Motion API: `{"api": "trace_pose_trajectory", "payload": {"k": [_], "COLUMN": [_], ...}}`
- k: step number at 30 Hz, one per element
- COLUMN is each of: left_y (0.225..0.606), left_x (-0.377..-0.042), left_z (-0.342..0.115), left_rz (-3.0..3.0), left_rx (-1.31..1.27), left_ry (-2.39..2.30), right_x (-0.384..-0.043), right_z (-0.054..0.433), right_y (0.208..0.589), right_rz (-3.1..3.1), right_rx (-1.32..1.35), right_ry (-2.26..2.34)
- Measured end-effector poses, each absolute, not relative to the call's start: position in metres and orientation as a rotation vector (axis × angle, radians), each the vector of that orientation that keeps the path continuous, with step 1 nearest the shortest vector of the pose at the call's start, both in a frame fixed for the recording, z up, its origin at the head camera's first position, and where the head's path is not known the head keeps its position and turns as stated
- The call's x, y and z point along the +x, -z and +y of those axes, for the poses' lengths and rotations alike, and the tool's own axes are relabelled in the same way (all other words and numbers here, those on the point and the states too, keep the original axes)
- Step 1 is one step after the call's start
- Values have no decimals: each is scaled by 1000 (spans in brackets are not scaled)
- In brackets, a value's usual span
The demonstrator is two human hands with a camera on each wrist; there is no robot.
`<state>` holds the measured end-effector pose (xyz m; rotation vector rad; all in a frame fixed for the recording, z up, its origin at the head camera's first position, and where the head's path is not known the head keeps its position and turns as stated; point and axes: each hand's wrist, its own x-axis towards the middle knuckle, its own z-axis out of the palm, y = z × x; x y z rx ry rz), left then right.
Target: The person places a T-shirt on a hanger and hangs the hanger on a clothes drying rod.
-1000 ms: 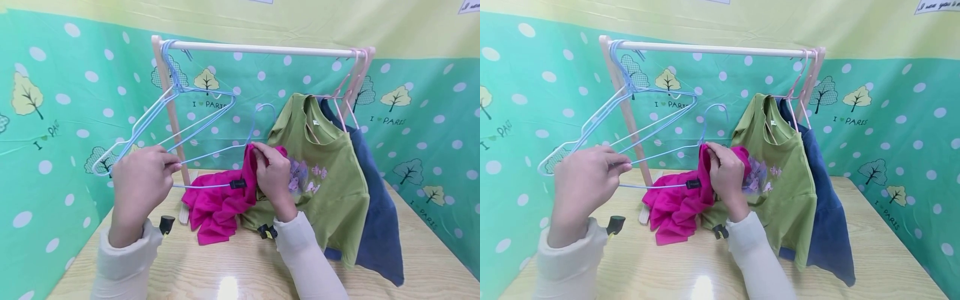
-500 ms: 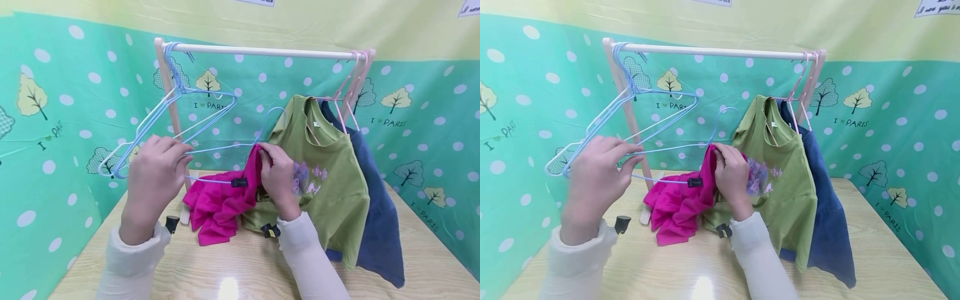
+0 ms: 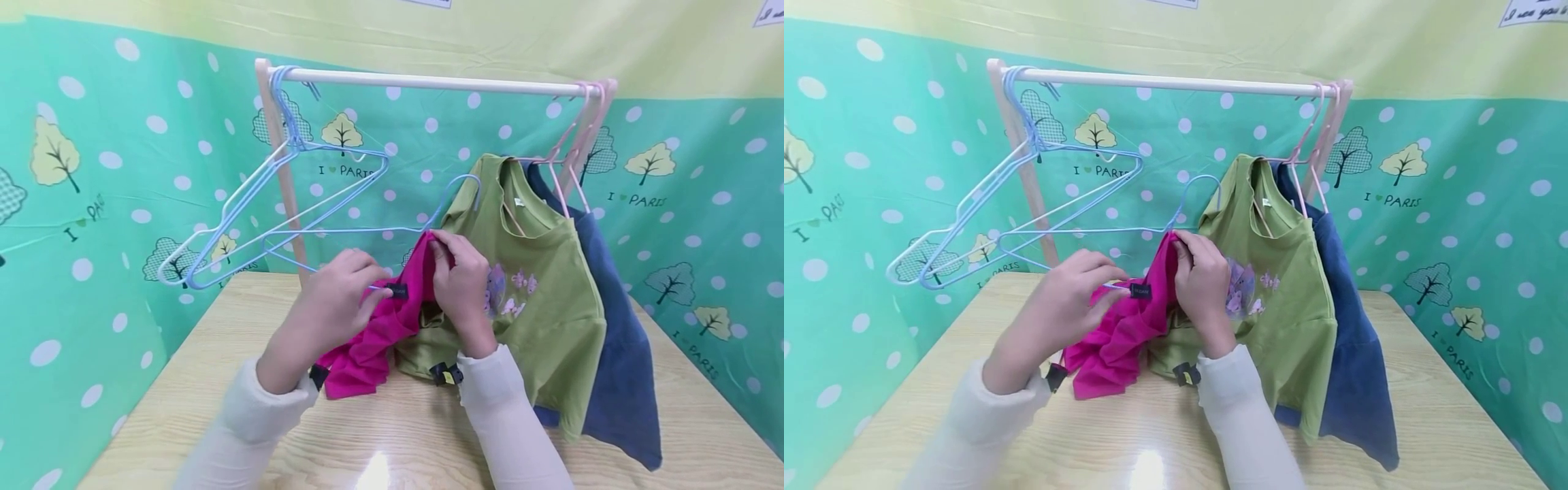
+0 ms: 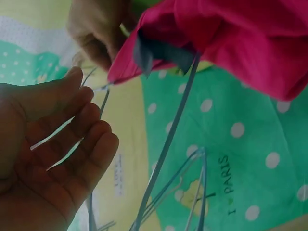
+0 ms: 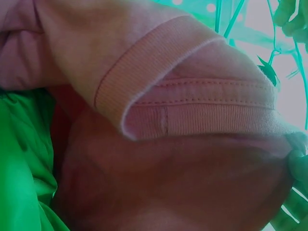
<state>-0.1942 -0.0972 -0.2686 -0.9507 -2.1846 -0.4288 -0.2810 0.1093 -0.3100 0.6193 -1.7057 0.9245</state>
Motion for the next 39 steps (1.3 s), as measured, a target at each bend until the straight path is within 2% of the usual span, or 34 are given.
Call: {"api": "trace_pose_trajectory", "payload": {"k": [18,39], "left_y": [306,328], "left_x": [-205,-211], "left_z": [-53,-50], "left_rz": [-2481,-2822], "left_rx": [-1124,-806], "left_ry": [206,-12], "right_x": [-280,-280], "right_z": [113,114], "right_y": [308,307], "right_rz": [-1744,-1706], "right_rx": [596,580], "right_ry": [-925,-974]}}
